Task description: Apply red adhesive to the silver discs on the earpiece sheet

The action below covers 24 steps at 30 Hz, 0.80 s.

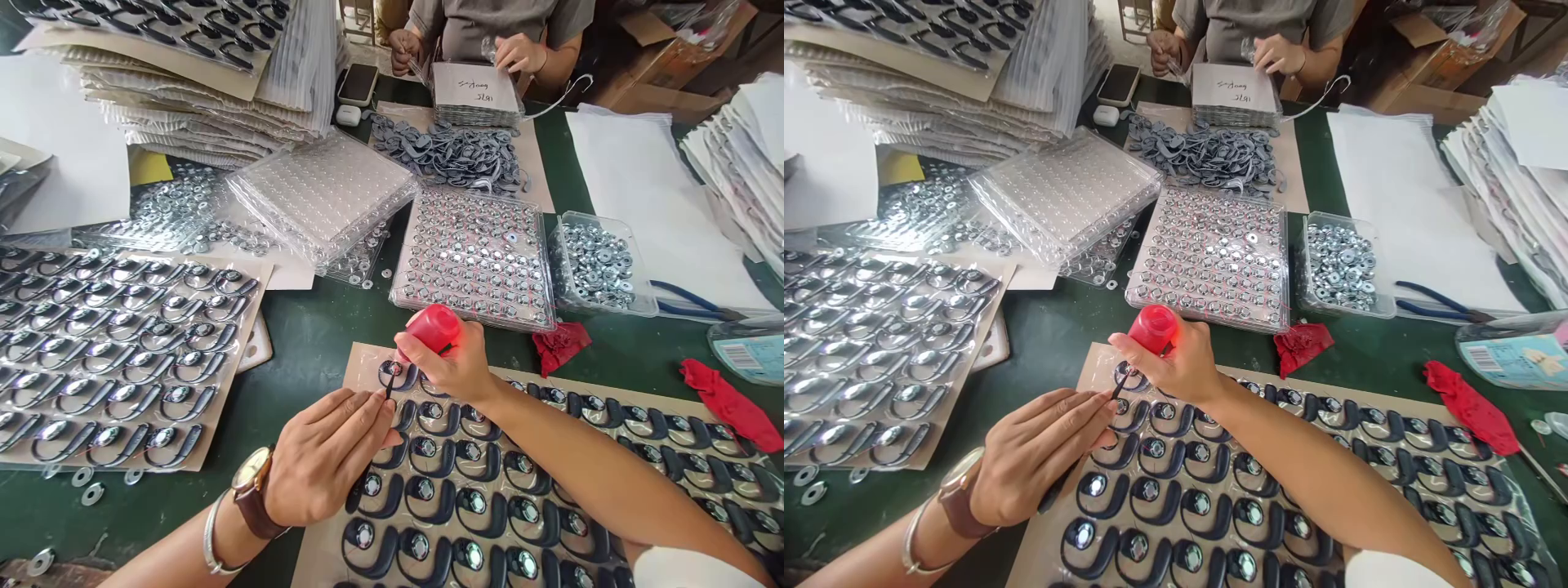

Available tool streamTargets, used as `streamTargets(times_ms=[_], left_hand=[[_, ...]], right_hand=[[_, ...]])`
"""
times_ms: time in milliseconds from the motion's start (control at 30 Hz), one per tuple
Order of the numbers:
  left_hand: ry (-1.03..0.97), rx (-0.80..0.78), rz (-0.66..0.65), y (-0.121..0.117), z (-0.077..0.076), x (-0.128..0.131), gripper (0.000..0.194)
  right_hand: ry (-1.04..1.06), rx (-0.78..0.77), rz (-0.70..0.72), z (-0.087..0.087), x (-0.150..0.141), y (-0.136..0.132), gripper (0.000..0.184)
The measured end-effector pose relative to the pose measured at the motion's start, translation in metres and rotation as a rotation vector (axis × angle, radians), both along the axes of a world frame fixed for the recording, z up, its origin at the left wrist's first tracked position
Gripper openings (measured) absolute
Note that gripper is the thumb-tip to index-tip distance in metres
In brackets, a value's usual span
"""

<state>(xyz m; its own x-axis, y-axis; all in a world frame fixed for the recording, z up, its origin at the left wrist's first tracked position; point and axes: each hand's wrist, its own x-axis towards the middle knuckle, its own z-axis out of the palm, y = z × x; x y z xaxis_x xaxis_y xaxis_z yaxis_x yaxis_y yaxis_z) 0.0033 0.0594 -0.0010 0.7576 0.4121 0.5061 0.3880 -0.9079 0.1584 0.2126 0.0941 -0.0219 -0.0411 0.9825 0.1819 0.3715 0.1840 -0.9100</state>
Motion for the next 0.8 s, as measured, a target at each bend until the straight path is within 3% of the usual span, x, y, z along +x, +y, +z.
streamTargets(times_ms=[800], left_hand=[[-0.027, -0.049, -0.008, 0.0046, 0.0048, 0.0, 0.018]], right_hand=[[-0.074, 0.05, -0.086, 0.0032, 0.0017, 0.0012, 0.035]])
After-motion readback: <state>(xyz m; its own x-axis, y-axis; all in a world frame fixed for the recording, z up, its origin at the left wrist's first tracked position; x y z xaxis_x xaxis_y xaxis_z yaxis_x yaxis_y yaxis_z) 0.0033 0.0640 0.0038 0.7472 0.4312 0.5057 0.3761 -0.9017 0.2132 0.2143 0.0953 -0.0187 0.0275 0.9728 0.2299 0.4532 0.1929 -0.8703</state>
